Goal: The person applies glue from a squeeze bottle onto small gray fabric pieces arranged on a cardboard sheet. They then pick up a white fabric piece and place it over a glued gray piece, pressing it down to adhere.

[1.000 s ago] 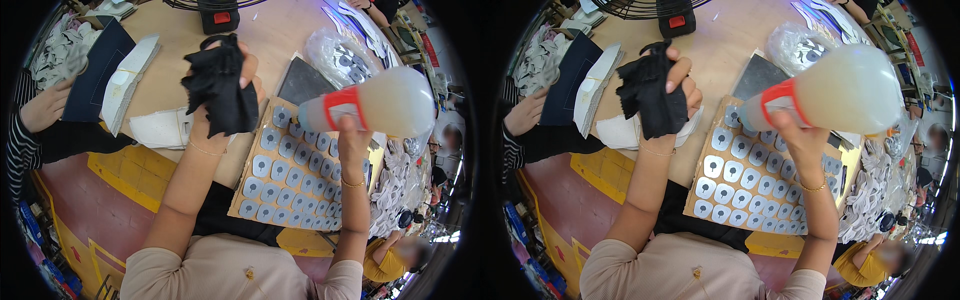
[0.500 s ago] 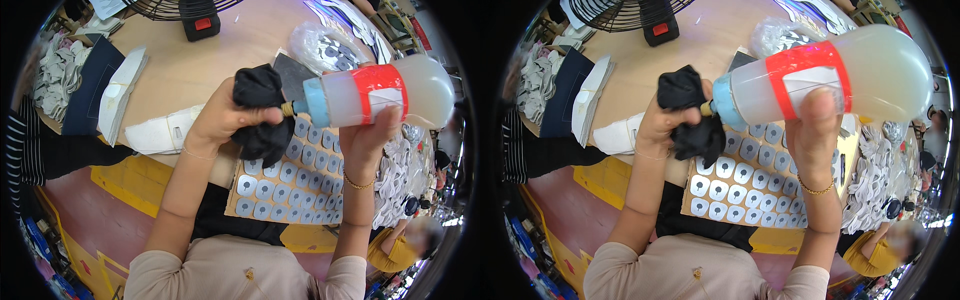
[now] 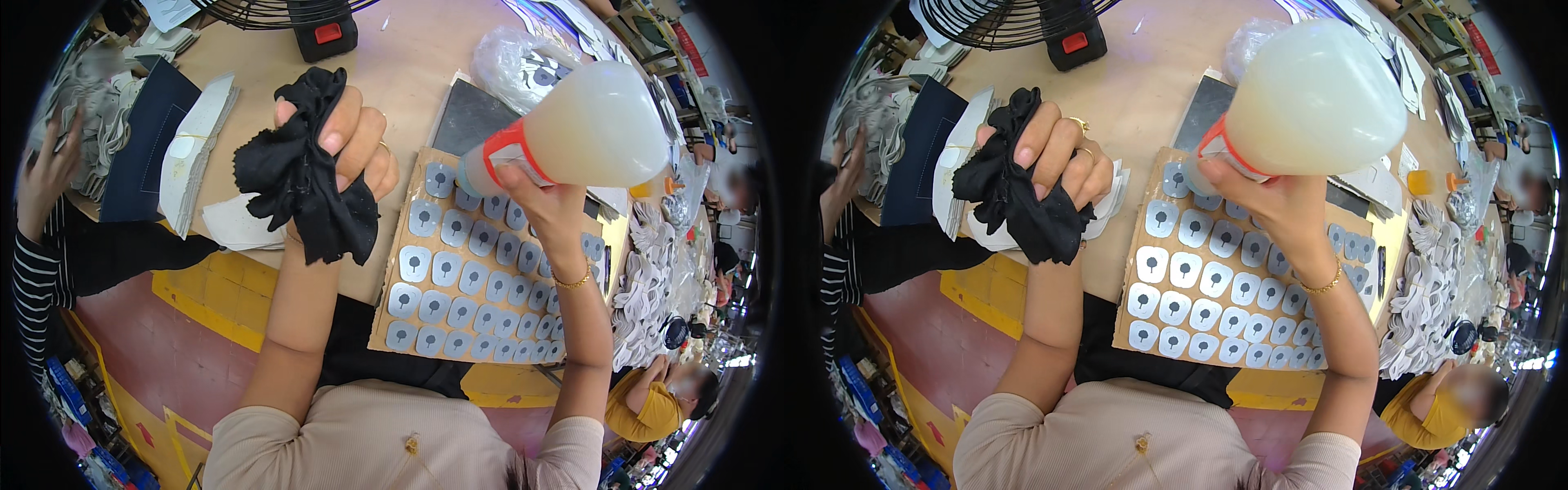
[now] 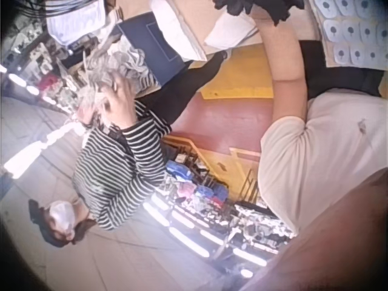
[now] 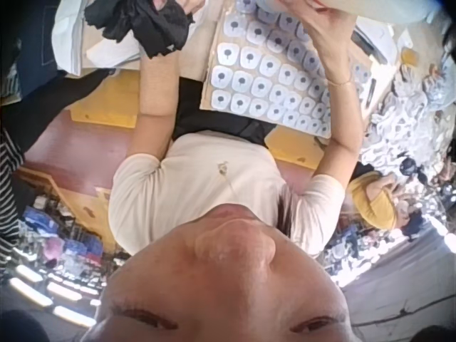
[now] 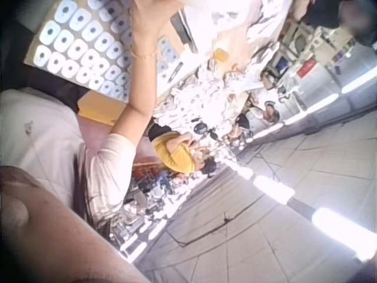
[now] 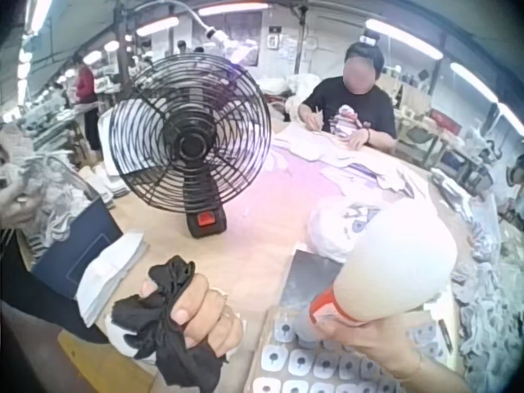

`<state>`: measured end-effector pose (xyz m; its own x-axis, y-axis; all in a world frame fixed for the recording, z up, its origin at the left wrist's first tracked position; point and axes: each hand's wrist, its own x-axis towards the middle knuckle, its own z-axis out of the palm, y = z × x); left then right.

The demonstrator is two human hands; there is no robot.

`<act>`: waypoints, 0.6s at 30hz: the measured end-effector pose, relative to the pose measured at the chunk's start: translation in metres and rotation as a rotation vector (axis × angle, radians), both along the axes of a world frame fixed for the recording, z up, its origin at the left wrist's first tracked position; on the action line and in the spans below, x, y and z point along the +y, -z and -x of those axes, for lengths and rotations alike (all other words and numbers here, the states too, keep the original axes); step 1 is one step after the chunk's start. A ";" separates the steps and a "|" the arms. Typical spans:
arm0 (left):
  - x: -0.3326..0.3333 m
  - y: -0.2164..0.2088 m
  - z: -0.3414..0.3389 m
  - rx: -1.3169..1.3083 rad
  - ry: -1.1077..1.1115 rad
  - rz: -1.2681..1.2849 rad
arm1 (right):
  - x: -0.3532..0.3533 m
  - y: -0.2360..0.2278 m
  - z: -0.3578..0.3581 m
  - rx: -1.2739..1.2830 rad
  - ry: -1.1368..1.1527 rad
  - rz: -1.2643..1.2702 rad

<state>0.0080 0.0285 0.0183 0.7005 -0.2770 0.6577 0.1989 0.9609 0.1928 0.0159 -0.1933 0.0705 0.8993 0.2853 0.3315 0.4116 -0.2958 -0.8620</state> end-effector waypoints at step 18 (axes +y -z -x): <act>0.000 0.000 -0.002 0.011 0.029 -0.043 | -0.033 -0.016 -0.005 0.053 0.081 -0.580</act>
<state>0.0100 0.0288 0.0183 0.6988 -0.3251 0.6372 0.2284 0.9455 0.2319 0.0210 -0.2263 0.0867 0.9301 -0.0002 0.3672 0.3597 0.2016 -0.9110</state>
